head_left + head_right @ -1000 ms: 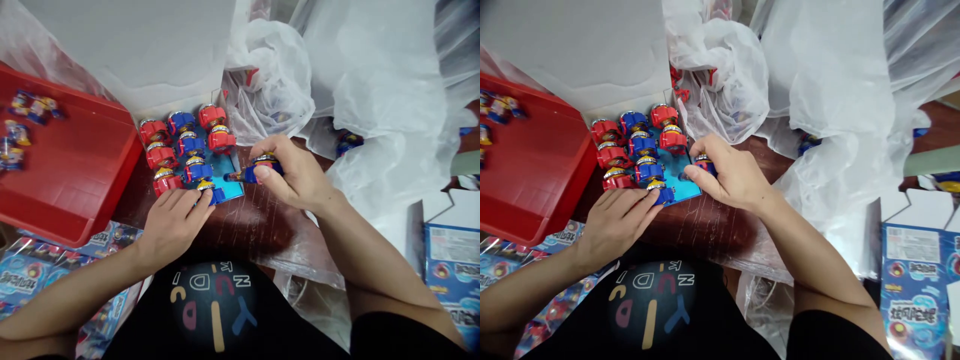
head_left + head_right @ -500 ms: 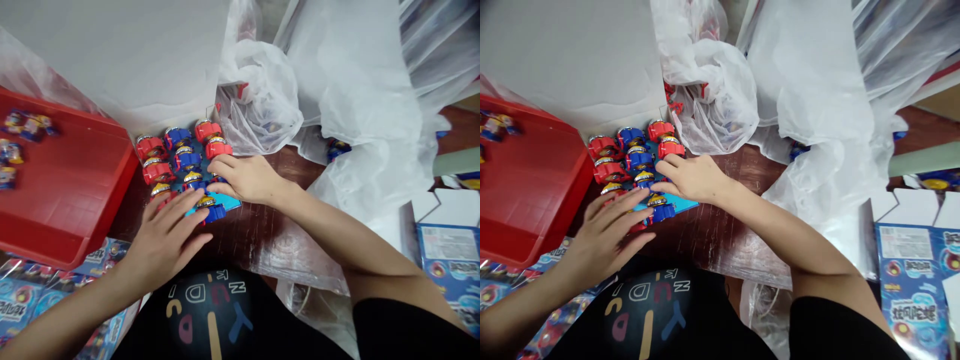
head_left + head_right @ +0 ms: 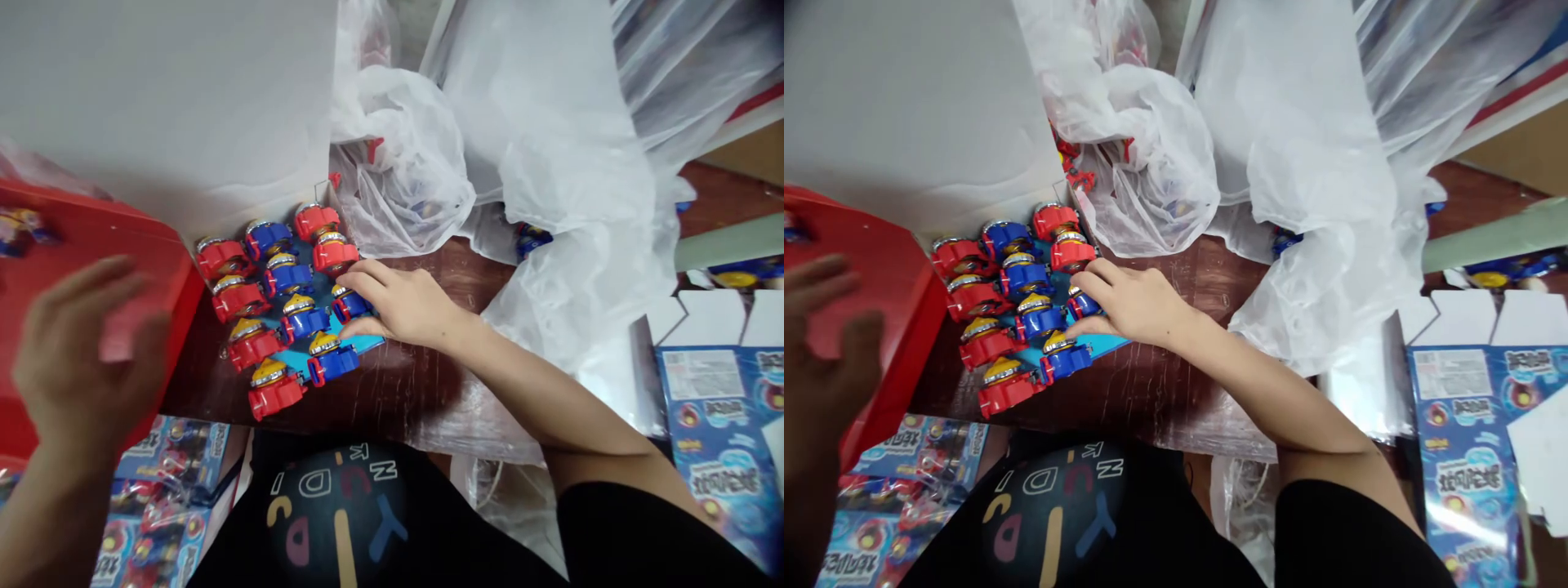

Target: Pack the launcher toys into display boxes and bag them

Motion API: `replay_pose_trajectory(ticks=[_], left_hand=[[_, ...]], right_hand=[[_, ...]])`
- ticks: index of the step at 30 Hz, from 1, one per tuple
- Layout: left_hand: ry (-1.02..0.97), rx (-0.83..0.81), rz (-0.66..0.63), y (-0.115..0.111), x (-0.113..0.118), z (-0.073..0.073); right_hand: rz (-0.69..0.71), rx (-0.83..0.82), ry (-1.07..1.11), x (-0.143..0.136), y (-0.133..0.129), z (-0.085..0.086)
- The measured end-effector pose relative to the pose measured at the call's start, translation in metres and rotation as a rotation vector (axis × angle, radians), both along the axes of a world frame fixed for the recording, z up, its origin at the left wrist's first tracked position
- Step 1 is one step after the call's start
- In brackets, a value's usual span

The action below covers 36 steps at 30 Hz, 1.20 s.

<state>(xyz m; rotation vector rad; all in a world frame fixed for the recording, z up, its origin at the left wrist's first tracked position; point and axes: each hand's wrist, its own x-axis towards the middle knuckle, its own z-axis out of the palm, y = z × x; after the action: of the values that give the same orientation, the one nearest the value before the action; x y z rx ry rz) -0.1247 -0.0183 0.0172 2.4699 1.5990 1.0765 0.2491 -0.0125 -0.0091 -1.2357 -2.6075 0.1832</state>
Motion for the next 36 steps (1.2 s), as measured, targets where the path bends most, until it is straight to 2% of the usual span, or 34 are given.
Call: replay_pose_trajectory(ticks=[2, 4, 6, 8, 10, 12, 13, 15, 18, 19, 21, 24, 27, 29, 32, 36], left_hand=[[0.144, 0.001, -0.342, -0.022, 0.045, 0.010], [0.316, -0.057, -0.527, -0.035, 0.084, 0.011], [0.436, -0.126, -0.538, -0.037, 0.108, 0.003], [0.470, -0.153, -0.513, -0.035, 0.115, -0.007], [0.467, -0.161, -0.501, -0.035, 0.113, -0.012], [0.462, -0.185, -0.514, -0.036, 0.108, -0.011], [0.459, -0.209, -0.529, -0.036, 0.106, -0.008], [0.427, -0.254, -0.545, -0.029, 0.104, 0.001], [0.329, -0.246, -0.444, 0.002, 0.105, 0.013], [0.304, -0.235, -0.387, 0.018, 0.107, 0.015], [0.290, -0.216, -0.293, 0.052, 0.112, 0.017], [0.349, -0.230, -0.240, 0.094, 0.124, 0.015], [0.375, -0.252, -0.268, 0.112, 0.135, 0.007], [0.358, -0.245, -0.283, 0.114, 0.138, 0.000], [0.339, -0.236, -0.276, 0.111, 0.136, -0.008], [0.304, -0.224, -0.249, 0.108, 0.132, -0.013]], right_hand=[[0.042, -0.105, -0.006, 0.003, 0.001, 0.003], [0.064, -0.169, 0.014, 0.004, 0.002, 0.006], [0.061, -0.181, 0.094, 0.006, 0.000, 0.012], [0.042, -0.138, 0.255, 0.015, -0.006, 0.024], [-0.059, -0.068, 0.448, 0.034, -0.013, 0.039], [-0.234, -0.055, 0.502, 0.063, -0.018, 0.049], [-0.317, -0.099, 0.451, 0.080, -0.017, 0.049], [-0.405, -0.289, 0.252, 0.110, -0.012, 0.038], [-0.403, -0.601, -0.036, 0.133, 0.003, 0.008], [-0.414, -0.609, -0.109, 0.131, 0.008, 0.001], [-0.445, -0.445, -0.175, 0.110, 0.015, -0.002], [-0.341, -0.097, -0.061, 0.050, 0.025, 0.013], [-0.146, 0.011, -0.076, -0.009, 0.041, 0.032], [-0.092, 0.026, -0.150, -0.029, 0.049, 0.041], [-0.123, 0.046, -0.071, -0.022, 0.040, 0.057], [-0.128, -0.007, 0.135, 0.018, -0.009, 0.069]])
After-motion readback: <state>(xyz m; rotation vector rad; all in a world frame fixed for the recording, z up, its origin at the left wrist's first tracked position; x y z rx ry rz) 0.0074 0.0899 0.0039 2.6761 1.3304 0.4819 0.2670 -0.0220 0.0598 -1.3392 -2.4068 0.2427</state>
